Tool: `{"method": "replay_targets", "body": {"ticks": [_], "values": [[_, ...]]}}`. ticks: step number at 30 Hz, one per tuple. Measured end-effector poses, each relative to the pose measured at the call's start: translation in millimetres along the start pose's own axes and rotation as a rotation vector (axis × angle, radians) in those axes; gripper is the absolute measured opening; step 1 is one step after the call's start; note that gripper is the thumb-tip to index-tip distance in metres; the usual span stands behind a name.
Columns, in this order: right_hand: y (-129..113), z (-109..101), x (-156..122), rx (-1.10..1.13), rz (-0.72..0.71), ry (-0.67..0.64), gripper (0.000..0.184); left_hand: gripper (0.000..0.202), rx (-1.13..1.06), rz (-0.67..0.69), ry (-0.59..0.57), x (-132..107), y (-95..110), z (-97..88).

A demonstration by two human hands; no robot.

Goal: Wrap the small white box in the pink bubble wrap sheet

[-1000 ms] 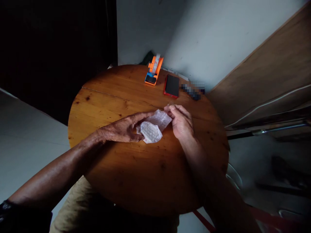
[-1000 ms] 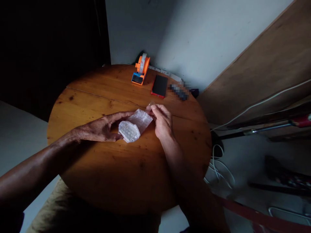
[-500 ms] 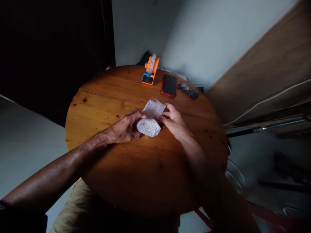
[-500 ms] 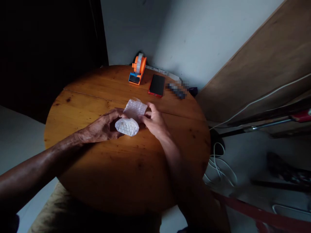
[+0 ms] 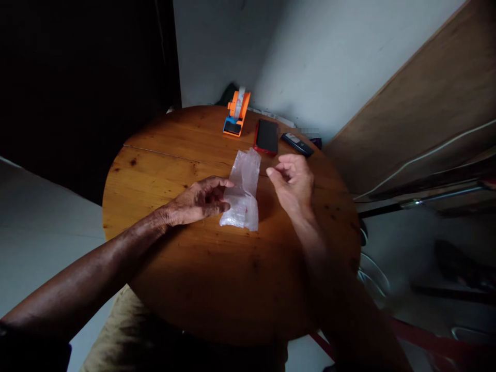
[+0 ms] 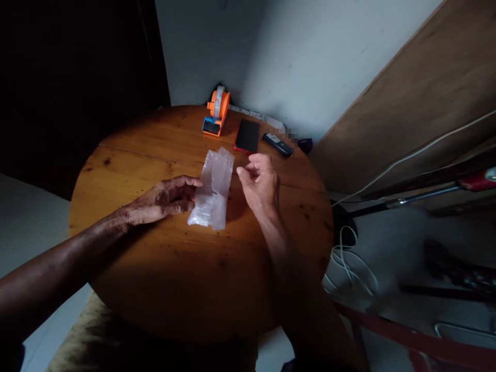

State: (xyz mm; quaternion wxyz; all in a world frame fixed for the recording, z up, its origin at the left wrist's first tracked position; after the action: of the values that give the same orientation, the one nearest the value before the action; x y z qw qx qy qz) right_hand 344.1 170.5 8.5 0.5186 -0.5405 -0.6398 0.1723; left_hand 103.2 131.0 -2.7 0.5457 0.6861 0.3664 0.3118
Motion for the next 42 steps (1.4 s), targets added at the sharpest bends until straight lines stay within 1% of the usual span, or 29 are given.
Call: {"method": "replay_targets", "body": {"ticks": [1, 2, 4, 6, 8, 9, 10, 11, 13, 15, 17, 20, 22, 25, 28, 29, 30, 31, 34, 35, 37, 38, 40, 42], "values": [[-7.6, -2.2, -1.5, -0.003, -0.017, -0.024, 0.019, 0.050, -0.014, -0.005, 0.002, 1.2, -1.3, -0.8], [-15.9, -3.0, -4.3, 0.000, -0.025, -0.071, 0.015, 0.050, -0.026, -0.009, 0.004, 2.4, -2.1, -1.5], [-31.8, 0.0, -13.6, 0.000, -0.021, -0.200, 0.020, 0.050, -0.044, -0.010, 0.007, 4.1, -2.3, -2.2], [-44.0, 7.4, -25.2, -0.029, -0.025, -0.312, 0.027, 0.049, -0.066, 0.007, 0.013, 4.8, -1.0, -1.5], [-49.9, 15.9, -34.7, -0.081, -0.036, -0.373, 0.040, 0.045, -0.087, 0.037, 0.027, 4.4, 1.1, 0.1], [-50.3, 19.3, -37.6, -0.106, -0.038, -0.383, 0.045, 0.043, -0.090, 0.052, 0.040, 3.8, 2.2, 1.0], [-49.2, 21.6, -38.8, -0.124, -0.032, -0.381, 0.047, 0.042, -0.084, 0.064, 0.058, 3.2, 3.0, 1.7], [-46.9, 22.8, -38.5, -0.134, -0.020, -0.372, 0.043, 0.041, -0.069, 0.073, 0.082, 2.5, 3.7, 2.1], [-40.0, 21.8, -34.0, -0.135, 0.022, -0.339, 0.028, 0.040, -0.032, 0.075, 0.129, 1.8, 3.9, 2.0], [-32.0, 17.7, -26.4, -0.095, 0.079, -0.305, 0.020, 0.041, -0.028, 0.063, 0.187, 2.5, 2.7, 0.4], [-24.1, 13.1, -18.6, 0.000, 0.169, -0.276, 0.021, 0.038, -0.056, 0.050, 0.277, 4.6, 0.5, -3.1], [-14.0, 9.2, -11.3, 0.225, 0.342, -0.238, 0.023, 0.031, -0.068, 0.023, 0.416, 8.6, -3.1, -9.1], [-9.5, 9.1, -9.4, 0.335, 0.417, -0.231, 0.024, 0.028, -0.049, 0.001, 0.459, 10.5, -4.6, -11.9], [-6.4, 9.7, -8.6, 0.358, 0.448, -0.245, 0.026, 0.029, 0.010, 0.019, 0.511, 9.9, -3.7, -15.0], [-6.3, 8.9, -8.5, 0.322, 0.433, -0.246, 0.028, 0.033, 0.158, 0.062, 0.599, 4.6, 1.4, -17.0], [-6.7, 8.6, -8.6, 0.316, 0.423, -0.249, 0.030, 0.035, 0.197, 0.069, 0.606, 2.5, 3.6, -16.7], [-7.3, 8.4, -8.9, 0.314, 0.415, -0.255, 0.031, 0.037, 0.219, 0.074, 0.590, 0.7, 5.8, -15.7], [-8.2, 8.3, -9.3, 0.318, 0.409, -0.265, 0.031, 0.039, 0.229, 0.079, 0.553, -0.9, 8.0, -14.0], [-13.0, 8.8, -11.9, 0.344, 0.389, -0.322, 0.029, 0.050, 0.284, 0.060, 0.378, -3.3, 12.2, -5.7], [-15.3, 9.1, -13.0, 0.353, 0.383, -0.348, 0.028, 0.055, 0.316, 0.046, 0.337, -3.4, 12.6, -2.8], [-20.1, 9.6, -15.2, 0.366, 0.367, -0.404, 0.026, 0.059, 0.363, 0.021, 0.307, -2.8, 11.9, 1.7], [-22.1, 9.8, -16.1, 0.371, 0.362, -0.430, 0.027, 0.056, 0.364, 0.012, 0.311, -2.2, 11.2, 3.4], [-24.0, 9.8, -17.0, 0.384, 0.357, -0.463, 0.027, 0.043, 0.314, 0.004, 0.317, -0.6, 9.7, 5.8], [-22.5, 9.1, -16.3, 0.383, 0.363, -0.453, 0.027, 0.029, 0.230, -0.010, 0.312, 1.2, 8.4, 6.3]]}}
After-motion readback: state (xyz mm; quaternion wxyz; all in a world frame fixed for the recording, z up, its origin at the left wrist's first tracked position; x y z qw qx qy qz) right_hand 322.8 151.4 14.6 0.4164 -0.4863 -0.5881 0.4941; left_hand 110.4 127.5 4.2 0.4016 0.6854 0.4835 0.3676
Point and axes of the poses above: each hand's wrist, its own x-axis towards the middle knuckle, its own z-axis out of the palm, y = z × x, the point moved 2 cm from there along x, towards the middle knuckle, and after that the axes turned 6 degrees about x, right-handed, at the moved point
